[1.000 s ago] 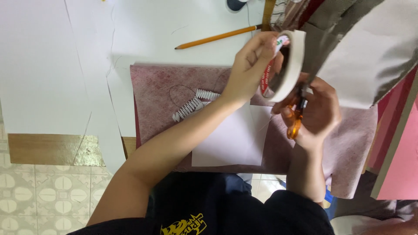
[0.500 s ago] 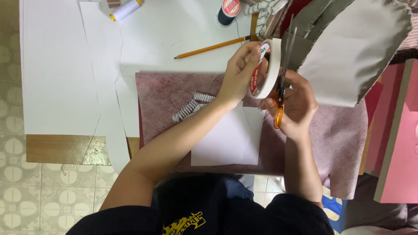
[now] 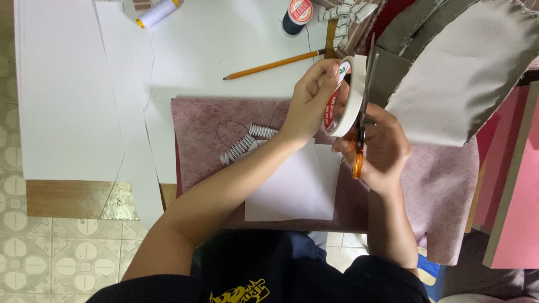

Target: Cutting strips of tape and applying them to a paper pattern

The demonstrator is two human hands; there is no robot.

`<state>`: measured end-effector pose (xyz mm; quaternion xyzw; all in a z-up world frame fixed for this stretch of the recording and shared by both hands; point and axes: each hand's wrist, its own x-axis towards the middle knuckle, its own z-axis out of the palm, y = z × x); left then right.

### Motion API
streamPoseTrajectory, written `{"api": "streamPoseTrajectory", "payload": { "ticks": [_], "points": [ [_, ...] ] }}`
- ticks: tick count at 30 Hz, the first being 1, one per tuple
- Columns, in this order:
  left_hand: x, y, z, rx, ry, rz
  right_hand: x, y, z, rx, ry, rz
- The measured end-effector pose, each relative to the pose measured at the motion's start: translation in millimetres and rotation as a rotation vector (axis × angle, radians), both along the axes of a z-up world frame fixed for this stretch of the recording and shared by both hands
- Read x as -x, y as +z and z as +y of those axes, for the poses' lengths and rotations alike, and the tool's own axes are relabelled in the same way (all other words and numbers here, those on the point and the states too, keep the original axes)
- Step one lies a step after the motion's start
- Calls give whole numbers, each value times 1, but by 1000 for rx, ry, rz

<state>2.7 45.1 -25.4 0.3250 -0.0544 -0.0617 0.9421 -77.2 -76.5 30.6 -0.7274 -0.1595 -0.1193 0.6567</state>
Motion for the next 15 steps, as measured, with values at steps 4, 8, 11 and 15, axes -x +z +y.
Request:
{"api": "streamPoseTrajectory", "payload": {
  "ticks": [4, 8, 11, 15],
  "points": [
    [-2, 5, 3, -7, 23, -3, -2, 5, -3, 40, 3, -34],
    [-4, 5, 4, -1, 37, -5, 1, -5, -8, 60, -5, -37],
    [-3, 4, 1, 5, 50, -7, 0, -4, -3, 61, -12, -42],
    [-3, 7, 5, -19, 49, -18, -6, 13, 9, 134, -15, -95]
  ]
}}
